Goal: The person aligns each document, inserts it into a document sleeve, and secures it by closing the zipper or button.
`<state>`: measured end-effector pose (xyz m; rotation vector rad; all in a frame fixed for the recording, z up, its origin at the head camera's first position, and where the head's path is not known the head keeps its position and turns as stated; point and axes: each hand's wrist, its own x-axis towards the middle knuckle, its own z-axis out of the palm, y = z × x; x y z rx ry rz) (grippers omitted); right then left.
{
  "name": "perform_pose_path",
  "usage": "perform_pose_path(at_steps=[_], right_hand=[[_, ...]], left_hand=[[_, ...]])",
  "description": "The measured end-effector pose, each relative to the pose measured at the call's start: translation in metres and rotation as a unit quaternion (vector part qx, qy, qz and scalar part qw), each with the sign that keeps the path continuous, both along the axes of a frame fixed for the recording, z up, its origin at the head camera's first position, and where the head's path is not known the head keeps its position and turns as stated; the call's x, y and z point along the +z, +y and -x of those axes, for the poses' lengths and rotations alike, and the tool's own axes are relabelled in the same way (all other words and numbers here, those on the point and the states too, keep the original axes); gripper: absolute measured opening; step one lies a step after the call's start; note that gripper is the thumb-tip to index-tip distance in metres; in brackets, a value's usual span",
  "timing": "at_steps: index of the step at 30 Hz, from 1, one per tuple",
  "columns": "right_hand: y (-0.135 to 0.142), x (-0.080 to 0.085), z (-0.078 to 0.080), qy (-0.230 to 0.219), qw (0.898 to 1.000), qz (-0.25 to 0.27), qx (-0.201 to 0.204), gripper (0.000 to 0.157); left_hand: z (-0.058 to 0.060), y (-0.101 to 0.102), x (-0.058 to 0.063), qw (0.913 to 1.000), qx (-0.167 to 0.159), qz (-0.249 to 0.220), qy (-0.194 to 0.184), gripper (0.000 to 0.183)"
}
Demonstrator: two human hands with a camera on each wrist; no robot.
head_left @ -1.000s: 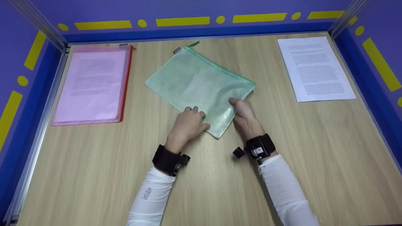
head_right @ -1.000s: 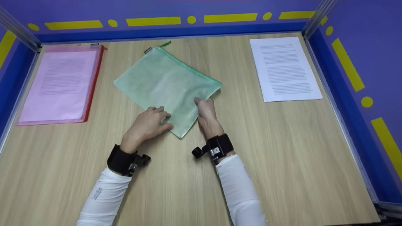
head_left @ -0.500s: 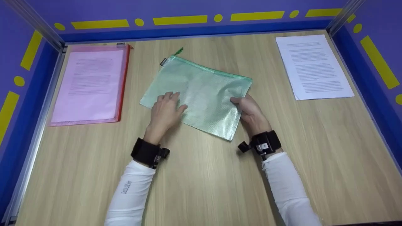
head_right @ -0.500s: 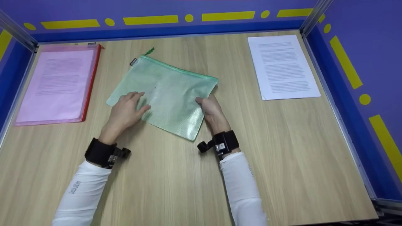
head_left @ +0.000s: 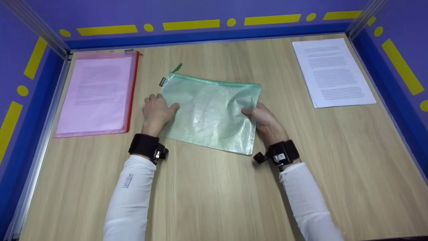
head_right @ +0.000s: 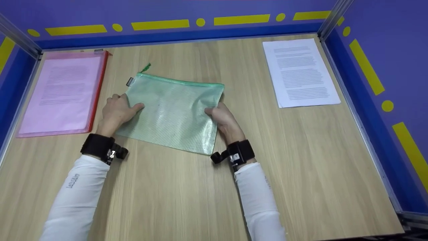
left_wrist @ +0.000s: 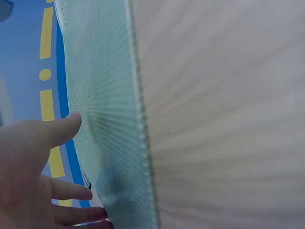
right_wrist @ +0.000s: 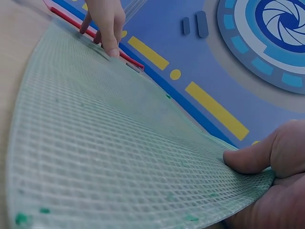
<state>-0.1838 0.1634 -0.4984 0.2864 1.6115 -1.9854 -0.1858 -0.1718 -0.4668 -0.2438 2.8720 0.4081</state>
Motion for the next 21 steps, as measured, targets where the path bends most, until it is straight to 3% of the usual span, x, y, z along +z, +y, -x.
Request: perform_pose_path(at_steps=[5, 10, 16, 21], right_hand=[[0.001, 0.001, -0.001, 0.006, 1.000, -0.006, 0.015, 0.042], [0.003, 0.001, -0.002, 0.005, 1.000, -0.022, 0.019, 0.037], [0.008, 0.002, -0.006, -0.017, 0.998, -0.053, 0.009, 0.037], [0.013, 0.006, -0.009, -0.048, 0.994, -0.099, -0.012, 0.050]], left_hand=[[0.001, 0.003, 0.000, 0.9996, 0.014, 0.008, 0.023, 0.083], [0.001, 0.001, 0.001, 0.9991, 0.034, -0.022, 0.006, 0.083], [0.000, -0.003, 0.002, 0.9902, 0.058, -0.122, -0.037, 0.094], [-0.003, -0.005, 0.006, 0.9797, 0.057, -0.184, -0.055, 0.074]])
